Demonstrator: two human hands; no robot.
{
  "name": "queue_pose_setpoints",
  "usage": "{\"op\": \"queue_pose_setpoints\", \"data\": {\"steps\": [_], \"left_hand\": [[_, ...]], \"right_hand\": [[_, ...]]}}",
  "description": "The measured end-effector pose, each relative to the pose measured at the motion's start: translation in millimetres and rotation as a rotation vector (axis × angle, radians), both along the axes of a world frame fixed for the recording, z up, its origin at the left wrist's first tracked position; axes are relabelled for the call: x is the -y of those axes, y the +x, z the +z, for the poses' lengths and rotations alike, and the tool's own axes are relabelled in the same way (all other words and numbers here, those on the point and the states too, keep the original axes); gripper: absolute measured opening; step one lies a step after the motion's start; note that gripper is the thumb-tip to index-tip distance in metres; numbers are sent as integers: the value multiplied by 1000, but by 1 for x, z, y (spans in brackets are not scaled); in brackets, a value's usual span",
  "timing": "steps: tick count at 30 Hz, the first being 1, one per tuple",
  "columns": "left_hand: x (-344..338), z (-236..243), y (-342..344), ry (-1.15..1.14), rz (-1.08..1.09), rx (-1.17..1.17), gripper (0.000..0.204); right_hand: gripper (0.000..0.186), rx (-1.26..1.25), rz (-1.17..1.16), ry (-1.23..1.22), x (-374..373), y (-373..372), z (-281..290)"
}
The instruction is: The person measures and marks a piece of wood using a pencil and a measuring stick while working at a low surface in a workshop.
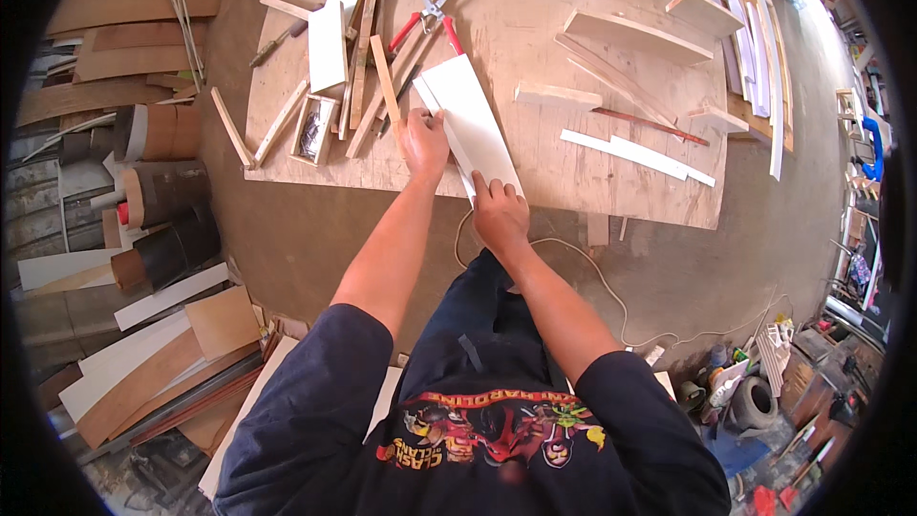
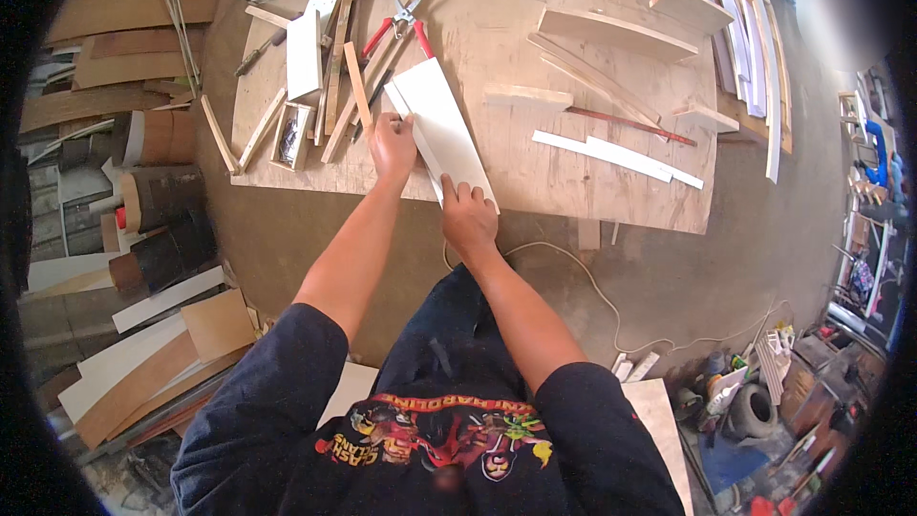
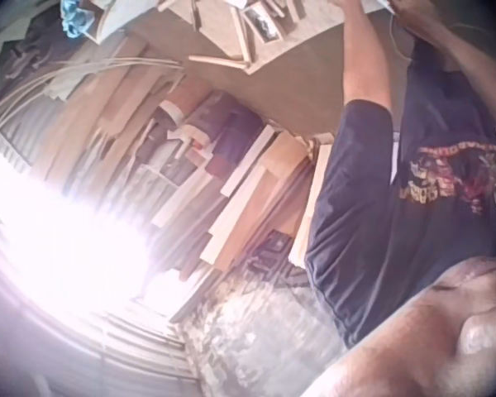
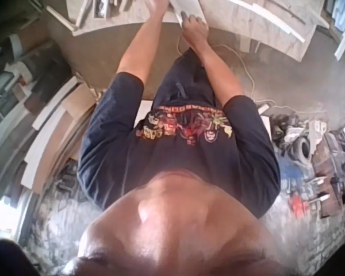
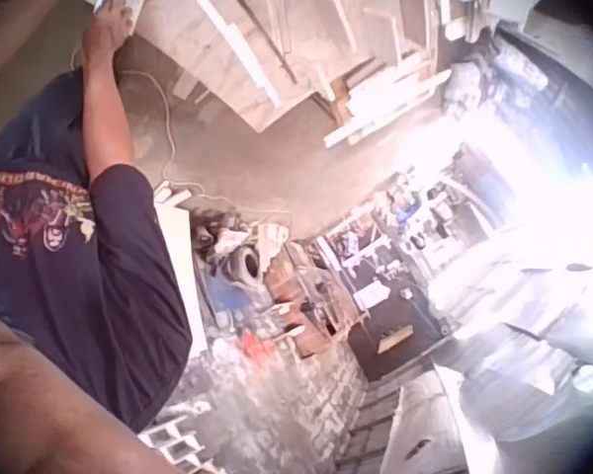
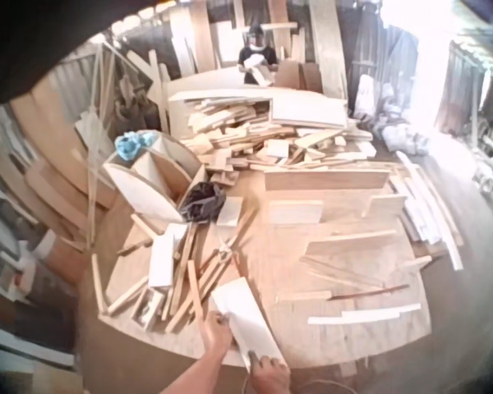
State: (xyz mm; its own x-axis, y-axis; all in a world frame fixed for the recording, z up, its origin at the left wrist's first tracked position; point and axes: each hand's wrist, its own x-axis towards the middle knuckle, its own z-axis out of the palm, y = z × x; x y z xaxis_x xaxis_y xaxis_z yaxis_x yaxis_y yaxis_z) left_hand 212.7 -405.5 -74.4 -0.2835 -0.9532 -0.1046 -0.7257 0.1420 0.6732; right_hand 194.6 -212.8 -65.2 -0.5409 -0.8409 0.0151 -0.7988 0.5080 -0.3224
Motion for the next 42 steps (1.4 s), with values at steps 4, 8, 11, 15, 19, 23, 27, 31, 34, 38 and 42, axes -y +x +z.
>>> {"op": "queue_pose_setpoints", "data": {"steps": [4,8,11,15,19,23,27,31,34,38,42], "left_hand": [[-3,12,-5,-136,-98,92,42],[8,-2,13,-367,-279,263,51],[7,-6,19,-391,-321,285,53],[2,-7,21,-388,-319,239,51],[0,-10,25,-426,-313,198,53],[5,-13,37,-411,-332,184,61],[10,-16,35,-441,-352,155,60],[13,-13,34,-376,-360,113,60],[14,-12,36,-304,-381,76,60],[15,-17,39,-358,-360,29,58],[15,-20,43,-230,-335,-1,55]], "right_hand": [[53,10,-73,-1,1,3,-3],[57,97,-111,-5,4,17,8],[60,177,-125,42,1,23,18],[65,-13,-314,-139,5,13,23],[58,22,-342,-120,16,0,0],[52,-35,-250,-122,20,1,-9],[46,-29,-231,-102,20,-5,-7],[43,-23,-159,-91,15,-15,-8],[42,-36,-128,-64,14,-22,-11],[42,-29,-115,-63,20,-30,-11],[38,29,-78,-101,20,-37,-11]]}}
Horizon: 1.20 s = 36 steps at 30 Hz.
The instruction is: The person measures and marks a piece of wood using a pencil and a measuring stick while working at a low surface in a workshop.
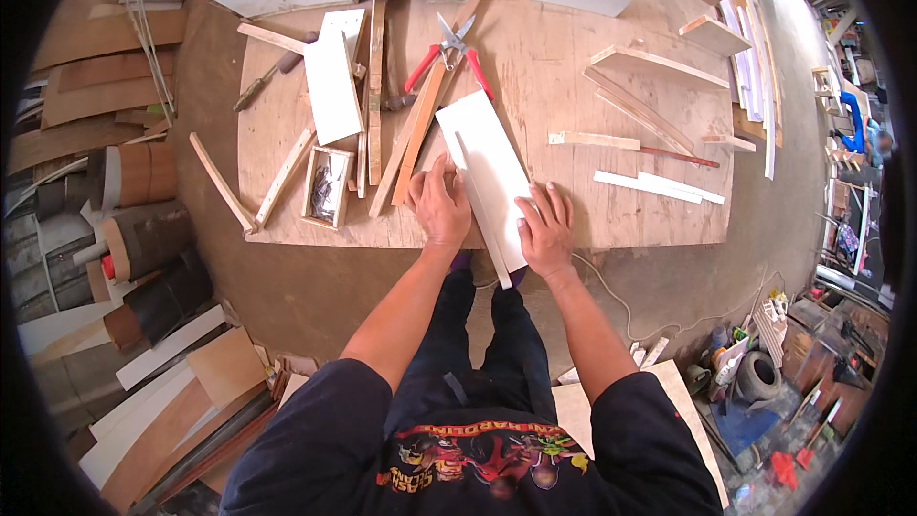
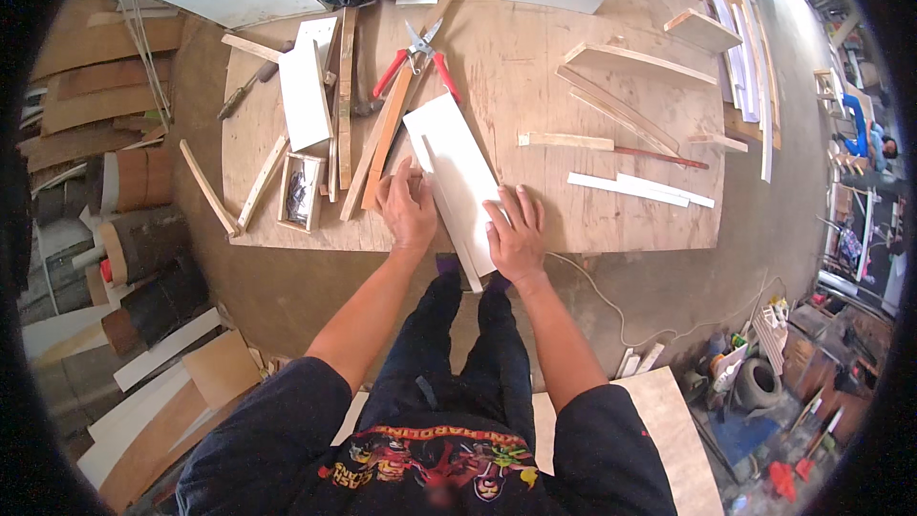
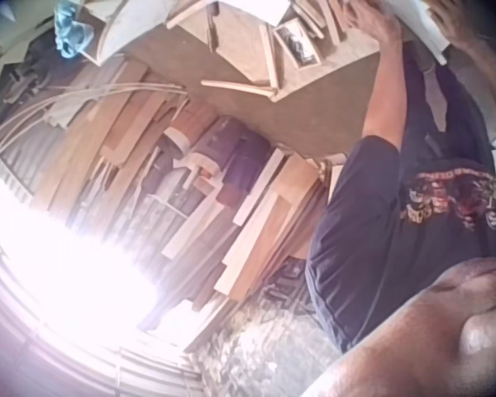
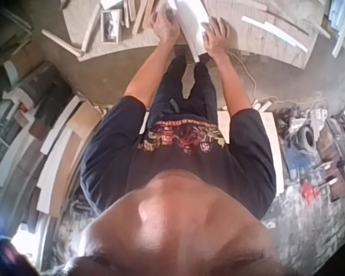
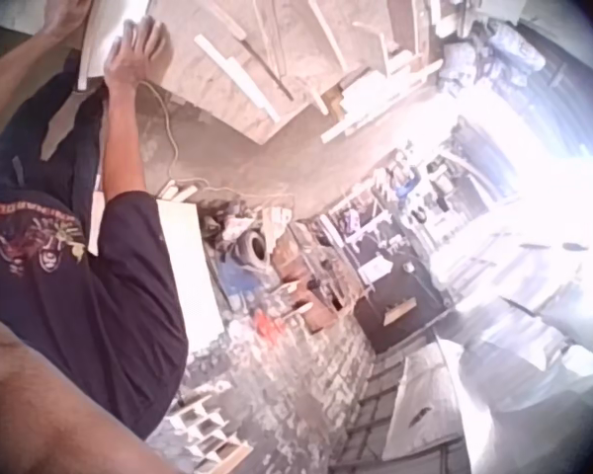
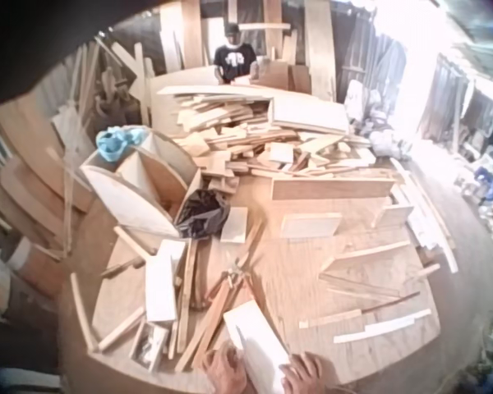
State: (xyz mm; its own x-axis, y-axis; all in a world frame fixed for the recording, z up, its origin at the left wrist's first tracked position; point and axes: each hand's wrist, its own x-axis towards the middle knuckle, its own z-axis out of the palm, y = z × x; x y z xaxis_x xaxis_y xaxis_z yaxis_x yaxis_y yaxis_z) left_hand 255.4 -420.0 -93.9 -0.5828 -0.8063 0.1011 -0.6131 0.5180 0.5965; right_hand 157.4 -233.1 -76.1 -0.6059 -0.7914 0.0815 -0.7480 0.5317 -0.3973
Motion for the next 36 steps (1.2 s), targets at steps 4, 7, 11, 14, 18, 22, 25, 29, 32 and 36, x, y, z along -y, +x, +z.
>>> {"op": "queue_pose_setpoints", "data": {"steps": [4,7,11,14,18,22,25,29,32,36], "left_hand": [[-4,1,-5,-60,49,39,50],[0,-3,-7,-253,-4,70,49],[-3,7,-14,-274,-82,239,50],[-2,10,-22,-213,-61,274,53],[9,7,-31,-264,-19,291,52],[8,5,-29,-218,5,318,51],[7,-1,-23,-199,35,300,50],[4,1,-26,-178,51,284,49],[4,1,-27,-184,69,295,49],[3,1,-26,-213,68,286,50]], "right_hand": [[35,-13,28,-14,-3,-3,2],[35,-48,63,5,-2,-5,2],[40,-28,86,58,4,-9,5],[48,30,95,79,18,-13,15],[56,13,138,113,14,-14,7],[56,51,137,116,3,-4,7],[57,98,149,110,0,0,4],[57,92,152,109,2,0,5],[58,88,161,118,4,0,7],[62,5,165,101,5,13,21]]}}
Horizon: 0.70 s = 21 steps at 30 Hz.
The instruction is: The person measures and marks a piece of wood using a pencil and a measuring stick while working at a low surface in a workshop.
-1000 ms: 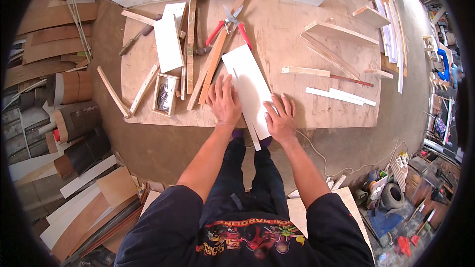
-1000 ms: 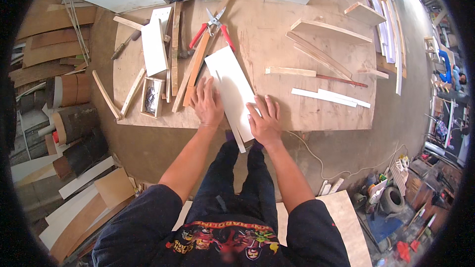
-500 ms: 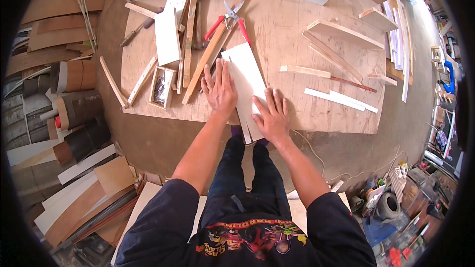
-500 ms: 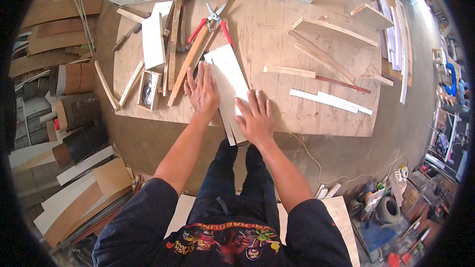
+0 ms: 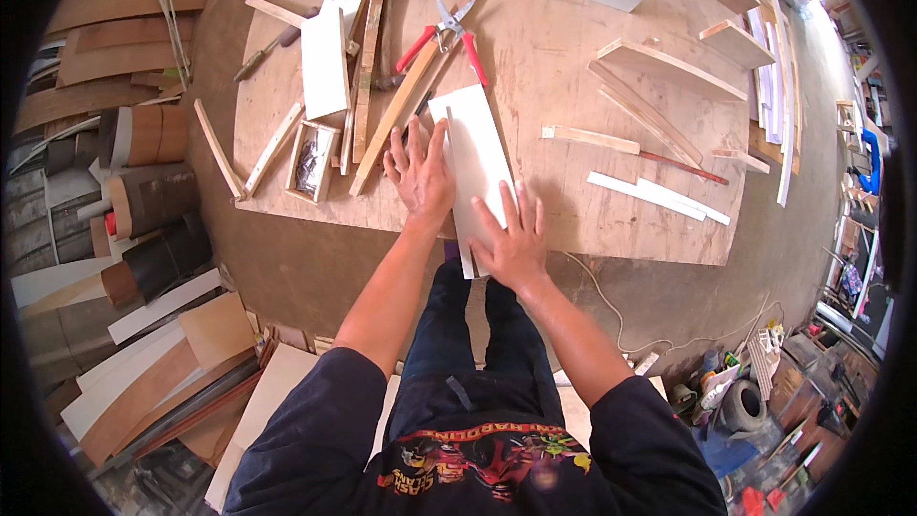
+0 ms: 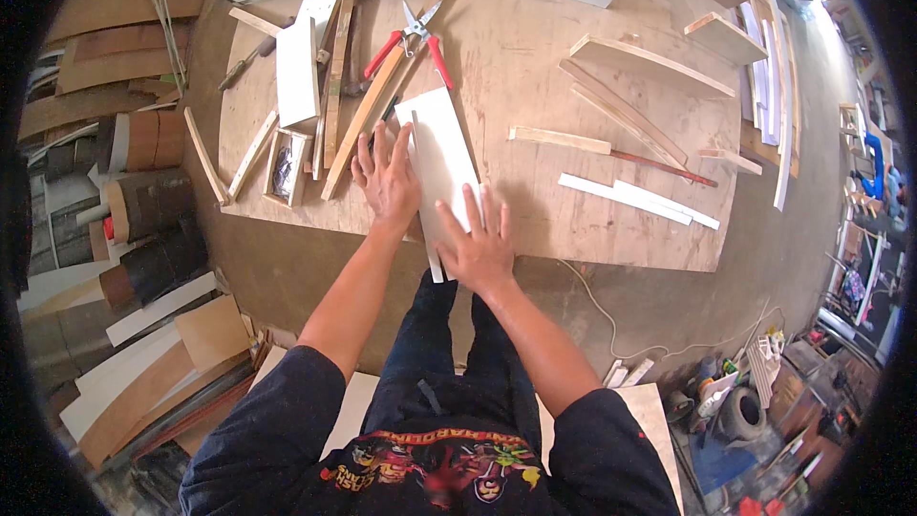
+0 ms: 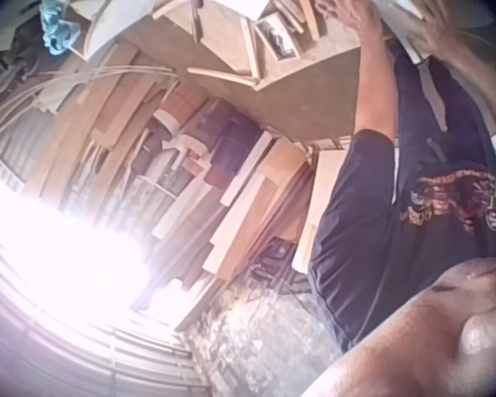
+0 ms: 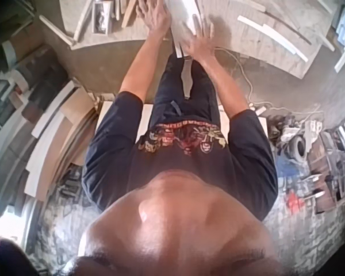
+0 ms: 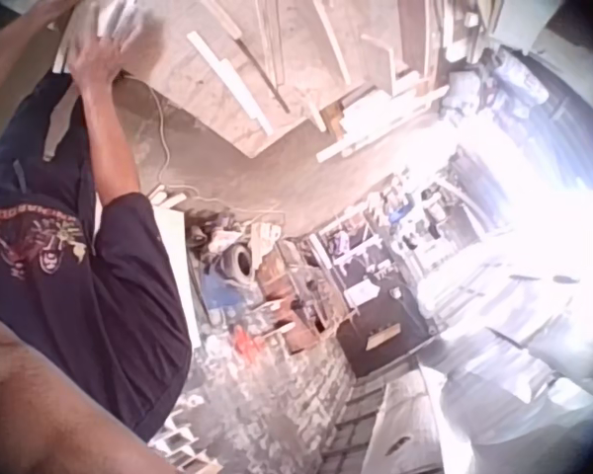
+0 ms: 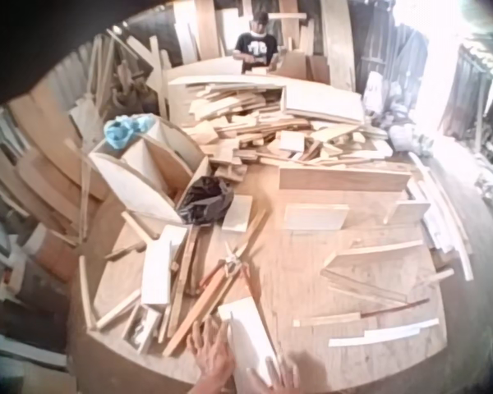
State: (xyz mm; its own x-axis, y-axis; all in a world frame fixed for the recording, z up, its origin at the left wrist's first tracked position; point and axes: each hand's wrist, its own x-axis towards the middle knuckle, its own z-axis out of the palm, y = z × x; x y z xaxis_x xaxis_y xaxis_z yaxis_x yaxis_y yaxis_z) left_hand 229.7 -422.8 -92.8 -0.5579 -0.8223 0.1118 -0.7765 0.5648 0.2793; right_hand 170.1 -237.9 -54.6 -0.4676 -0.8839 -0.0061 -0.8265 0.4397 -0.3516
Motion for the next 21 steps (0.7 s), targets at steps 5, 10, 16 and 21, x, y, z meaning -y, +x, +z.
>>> {"op": "queue_pose_setpoints", "data": {"steps": [5,10,16,21], "left_hand": [[1,1,1,-41,-17,-17,56],[2,3,1,-8,-28,-57,56],[5,-4,5,-16,-33,-98,57],[3,3,2,-26,-67,-77,50]], "right_hand": [[64,68,73,-51,-17,44,7],[54,-143,166,-131,-36,51,-7],[45,-73,212,-196,-41,41,-4],[51,-82,197,-203,-50,30,-6]]}}
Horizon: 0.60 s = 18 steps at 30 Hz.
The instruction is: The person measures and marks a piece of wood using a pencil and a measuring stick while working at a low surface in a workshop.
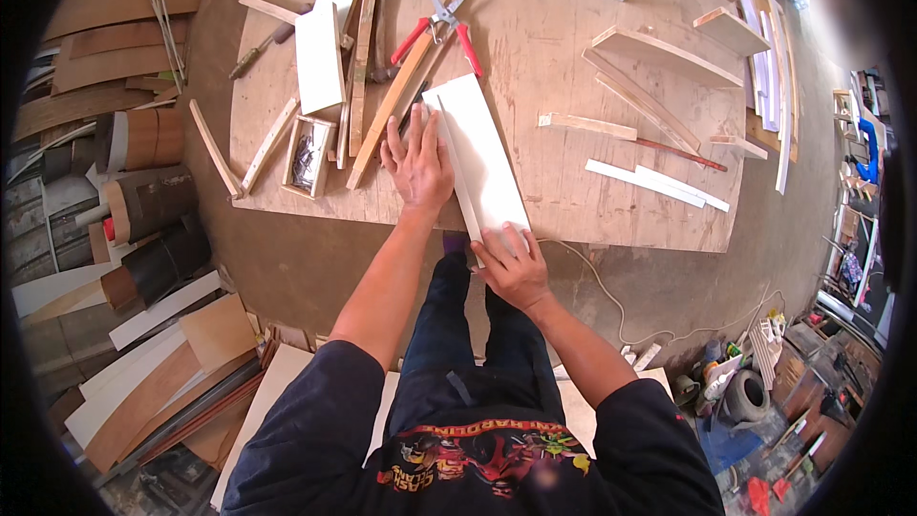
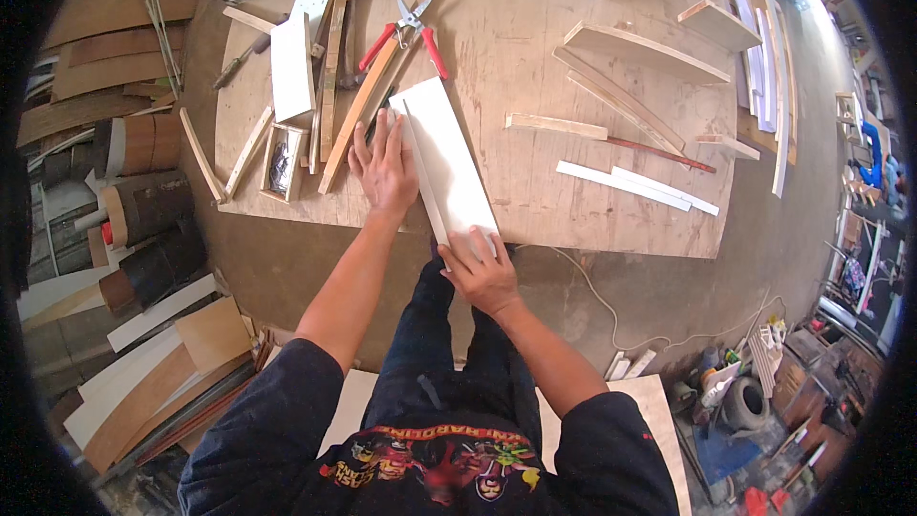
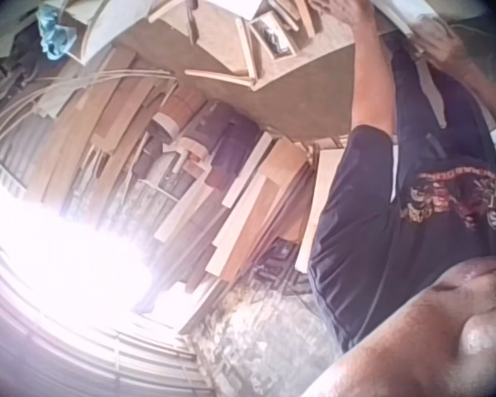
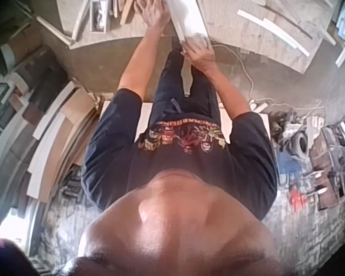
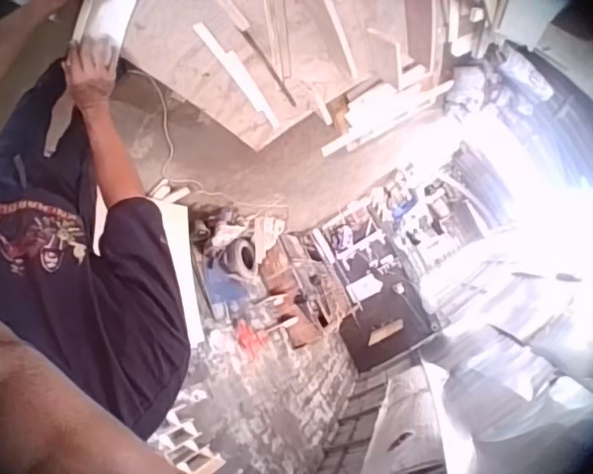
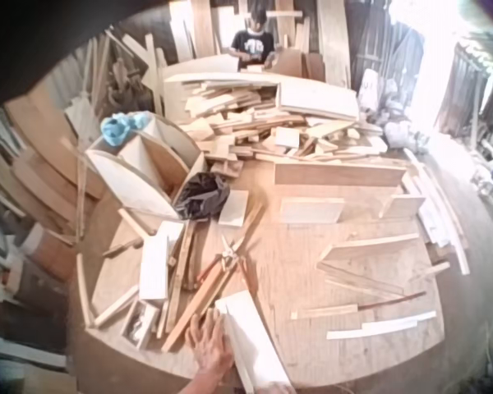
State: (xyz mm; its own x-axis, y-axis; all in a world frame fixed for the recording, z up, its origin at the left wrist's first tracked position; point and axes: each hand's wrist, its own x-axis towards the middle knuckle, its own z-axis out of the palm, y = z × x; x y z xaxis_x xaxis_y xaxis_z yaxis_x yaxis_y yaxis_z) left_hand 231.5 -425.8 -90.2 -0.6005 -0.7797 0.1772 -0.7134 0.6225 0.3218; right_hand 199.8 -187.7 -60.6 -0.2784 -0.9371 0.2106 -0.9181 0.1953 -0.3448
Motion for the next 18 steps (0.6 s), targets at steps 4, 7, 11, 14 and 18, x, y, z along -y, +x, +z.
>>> {"op": "queue_pose_setpoints", "data": {"steps": [4,7,11,14,18], "left_hand": [[2,2,-5,26,-34,15,50],[9,-3,-5,2,-33,9,51],[7,-4,-7,0,-35,21,50],[6,-5,-6,-11,-35,25,51],[6,-4,-8,-16,-31,58,51]], "right_hand": [[54,27,-10,2,-4,-1,-8],[55,51,10,9,-2,-5,-9],[61,26,56,7,-6,-12,-11],[71,155,-10,87,-10,-21,-6],[82,198,-177,43,-18,-30,-19]]}}
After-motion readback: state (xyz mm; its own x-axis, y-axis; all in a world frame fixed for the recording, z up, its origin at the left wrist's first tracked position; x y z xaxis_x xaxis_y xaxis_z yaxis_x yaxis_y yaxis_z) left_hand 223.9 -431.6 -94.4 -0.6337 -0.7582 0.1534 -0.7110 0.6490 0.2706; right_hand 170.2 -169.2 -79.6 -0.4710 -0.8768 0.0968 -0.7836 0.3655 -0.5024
